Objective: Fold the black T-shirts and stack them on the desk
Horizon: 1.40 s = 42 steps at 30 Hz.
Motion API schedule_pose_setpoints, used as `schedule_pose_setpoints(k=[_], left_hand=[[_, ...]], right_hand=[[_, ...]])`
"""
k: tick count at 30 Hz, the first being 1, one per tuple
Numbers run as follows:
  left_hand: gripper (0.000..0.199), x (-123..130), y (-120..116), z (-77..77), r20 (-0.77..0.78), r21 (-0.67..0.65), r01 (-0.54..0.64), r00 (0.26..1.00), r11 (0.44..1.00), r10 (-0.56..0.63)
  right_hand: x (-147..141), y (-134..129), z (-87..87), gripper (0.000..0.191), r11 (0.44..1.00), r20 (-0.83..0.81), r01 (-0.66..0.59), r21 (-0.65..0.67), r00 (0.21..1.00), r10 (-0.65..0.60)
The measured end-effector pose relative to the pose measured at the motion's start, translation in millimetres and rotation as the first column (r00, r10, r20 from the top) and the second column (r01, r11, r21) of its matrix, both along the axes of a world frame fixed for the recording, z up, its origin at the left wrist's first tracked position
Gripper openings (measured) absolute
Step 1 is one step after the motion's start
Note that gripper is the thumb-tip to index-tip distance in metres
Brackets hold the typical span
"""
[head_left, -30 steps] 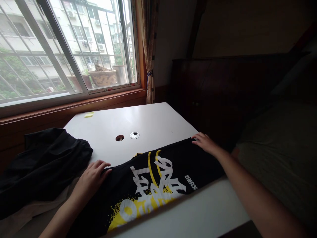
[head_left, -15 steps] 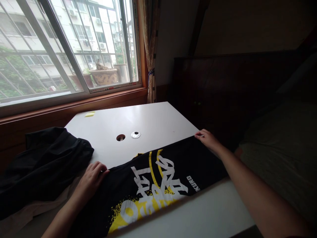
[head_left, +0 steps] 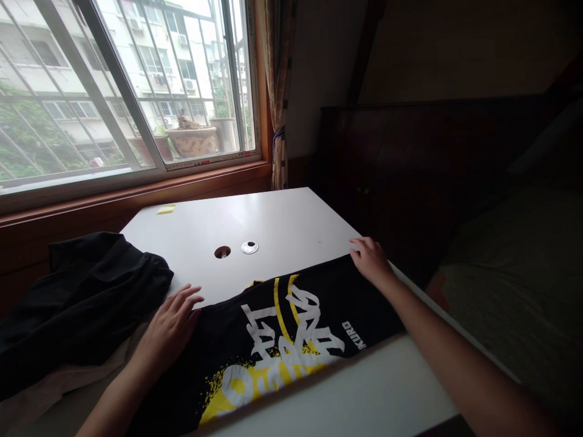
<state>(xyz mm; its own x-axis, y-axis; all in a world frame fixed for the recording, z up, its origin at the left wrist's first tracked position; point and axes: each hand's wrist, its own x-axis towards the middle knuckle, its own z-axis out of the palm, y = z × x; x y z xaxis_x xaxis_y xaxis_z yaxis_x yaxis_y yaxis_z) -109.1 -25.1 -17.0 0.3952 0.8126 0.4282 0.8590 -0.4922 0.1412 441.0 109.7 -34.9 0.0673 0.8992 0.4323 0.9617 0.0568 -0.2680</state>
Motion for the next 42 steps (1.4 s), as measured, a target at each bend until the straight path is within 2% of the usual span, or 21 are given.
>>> schedule_pose_setpoints(k=[3, 6, 9, 12, 15, 18, 21, 25, 29, 32, 36, 39, 42], left_hand=[[0.046, 31, -3, 15.9, -0.119, -0.044, 0.144, 0.982, 0.989, -0.148], [0.058, 72, -7, 23.0, -0.234, -0.121, 0.225, 0.94, 0.967, -0.248], [0.064, 102, -6, 11.7, -0.243, -0.112, 0.251, 0.931, 0.962, -0.271], [0.065, 110, 0, -9.1, -0.229, -0.108, 0.21, 0.946, 0.972, -0.23], [0.064, 99, 4, -22.7, -0.235, -0.145, 0.157, 0.953, 0.977, -0.188], [0.066, 77, 4, -25.9, -0.234, -0.17, 0.103, 0.962, 0.98, -0.142], [0.067, 49, 2, -26.0, -0.225, -0.181, 0.042, 0.971, 0.983, -0.083], [0.064, 5, 2, -30.4, -0.21, -0.217, -0.081, 0.977, 0.973, 0.035], [0.063, -34, 7, -39.6, -0.159, -0.263, -0.188, 0.976, 0.946, 0.149], [0.063, -51, 13, -47.2, -0.092, -0.266, -0.187, 0.981, 0.946, 0.168], [0.058, -59, 17, -53.0, -0.008, -0.231, -0.134, 0.991, 0.964, 0.135], [0.053, -60, 17, -49.6, 0.066, -0.182, -0.058, 0.995, 0.982, 0.071], [0.044, -57, 15, -40.5, 0.112, -0.126, -0.005, 0.994, 0.992, 0.019]], right_hand=[[-53, -26, 11.1, 0.053, 0.965, -0.017, -0.259, -0.03, 0.966, 0.259], [-109, -62, 13.0, 0.06, 0.857, -0.015, -0.502, -0.119, 0.864, 0.504], [-148, -93, 7.3, 0.066, 0.738, -0.011, -0.647, -0.189, 0.753, 0.658], [-159, -102, 0.2, 0.07, 0.685, -0.017, -0.674, -0.277, 0.716, 0.698], [-142, -92, -3.5, 0.067, 0.689, -0.011, -0.651, -0.318, 0.73, 0.684], [-108, -75, -5.7, 0.063, 0.739, 0.011, -0.591, -0.324, 0.779, 0.627], [-66, -58, -10.4, 0.064, 0.821, 0.044, -0.469, -0.326, 0.86, 0.509], [-13, -36, -19.1, 0.062, 0.894, 0.087, -0.314, -0.32, 0.93, 0.358], [15, -22, -26.8, 0.063, 0.937, 0.098, -0.169, -0.305, 0.973, 0.208], [21, -18, -32.9, 0.061, 0.958, 0.095, -0.125, -0.257, 0.984, 0.154], [26, -18, -40.7, 0.054, 0.988, 0.097, -0.097, -0.117, 0.989, 0.109], [33, -17, -44.4, 0.048, 0.999, 0.106, -0.042, -0.003, 0.993, 0.042], [37, -17, -45.3, 0.044, 0.999, 0.131, 0.032, 0.04, 0.991, -0.037]])
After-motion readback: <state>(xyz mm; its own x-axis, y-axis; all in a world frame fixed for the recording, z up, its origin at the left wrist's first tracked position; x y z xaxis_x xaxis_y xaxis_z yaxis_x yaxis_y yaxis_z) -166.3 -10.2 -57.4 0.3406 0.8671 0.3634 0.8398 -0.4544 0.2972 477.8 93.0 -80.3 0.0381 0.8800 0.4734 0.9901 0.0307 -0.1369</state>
